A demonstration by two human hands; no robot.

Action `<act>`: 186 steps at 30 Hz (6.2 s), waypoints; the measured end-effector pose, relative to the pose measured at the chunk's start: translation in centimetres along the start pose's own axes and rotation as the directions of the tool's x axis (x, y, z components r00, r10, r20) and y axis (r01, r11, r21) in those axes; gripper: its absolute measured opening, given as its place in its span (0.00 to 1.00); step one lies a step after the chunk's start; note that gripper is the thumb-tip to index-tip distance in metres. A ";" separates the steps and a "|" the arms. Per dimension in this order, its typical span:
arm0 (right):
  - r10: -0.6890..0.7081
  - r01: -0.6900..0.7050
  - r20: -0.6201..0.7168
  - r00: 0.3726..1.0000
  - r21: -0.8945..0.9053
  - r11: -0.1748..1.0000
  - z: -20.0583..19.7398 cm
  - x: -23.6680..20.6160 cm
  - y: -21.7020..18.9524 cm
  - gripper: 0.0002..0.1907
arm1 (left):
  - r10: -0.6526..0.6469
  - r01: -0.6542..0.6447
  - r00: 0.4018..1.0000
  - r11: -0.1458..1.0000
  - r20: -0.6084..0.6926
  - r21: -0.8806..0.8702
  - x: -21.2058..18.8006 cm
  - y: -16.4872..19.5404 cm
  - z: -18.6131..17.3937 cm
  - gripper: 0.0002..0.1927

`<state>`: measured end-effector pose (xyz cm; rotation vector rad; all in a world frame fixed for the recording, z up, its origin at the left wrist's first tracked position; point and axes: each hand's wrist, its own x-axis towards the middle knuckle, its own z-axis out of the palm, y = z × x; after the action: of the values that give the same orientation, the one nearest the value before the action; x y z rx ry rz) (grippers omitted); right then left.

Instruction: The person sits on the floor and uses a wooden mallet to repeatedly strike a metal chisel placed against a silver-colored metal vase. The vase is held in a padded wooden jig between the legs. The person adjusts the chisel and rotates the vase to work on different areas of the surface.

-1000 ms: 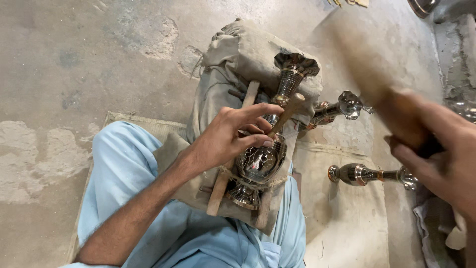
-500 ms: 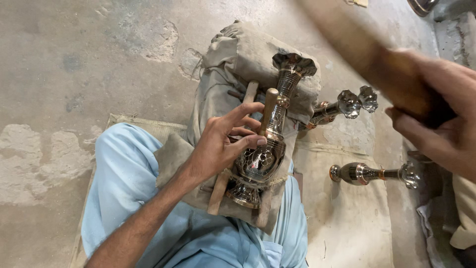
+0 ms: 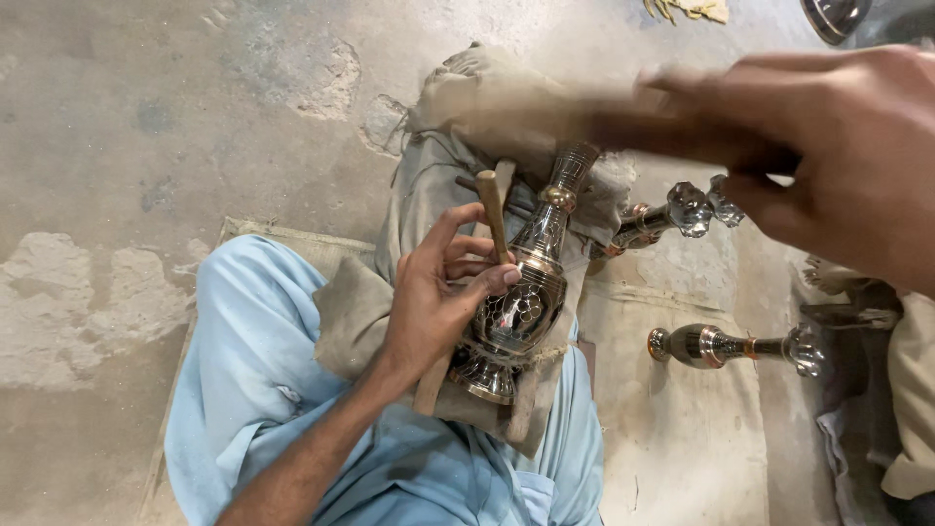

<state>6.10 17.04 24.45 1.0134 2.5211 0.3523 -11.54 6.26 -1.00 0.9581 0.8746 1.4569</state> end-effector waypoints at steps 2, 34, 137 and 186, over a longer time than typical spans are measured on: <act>-0.013 0.010 -0.065 0.998 -0.047 0.999 -0.5 0.7 -0.8 0.32 | 0.000 -0.002 0.999 0.999 -0.041 -0.040 -0.5 -0.1 0.4 0.28; 0.164 -0.128 -0.162 0.973 0.210 0.969 0.1 -4.2 -3.1 0.41 | 0.009 -0.023 0.995 0.991 0.098 0.134 0.0 0.1 0.2 0.28; 0.374 -0.350 -0.125 0.919 0.178 0.920 6.6 -9.6 -1.1 0.41 | 0.202 -0.295 0.890 0.939 0.408 0.179 2.7 -1.2 -2.1 0.27; 0.186 -0.176 -0.050 0.981 0.160 0.971 1.9 -5.8 -1.0 0.44 | 0.071 -0.073 0.997 0.995 0.034 0.069 -1.3 -1.4 -0.2 0.28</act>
<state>10.18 12.45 23.91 1.3174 2.5518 0.2459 -11.10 5.07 -2.42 1.0717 0.8804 1.4766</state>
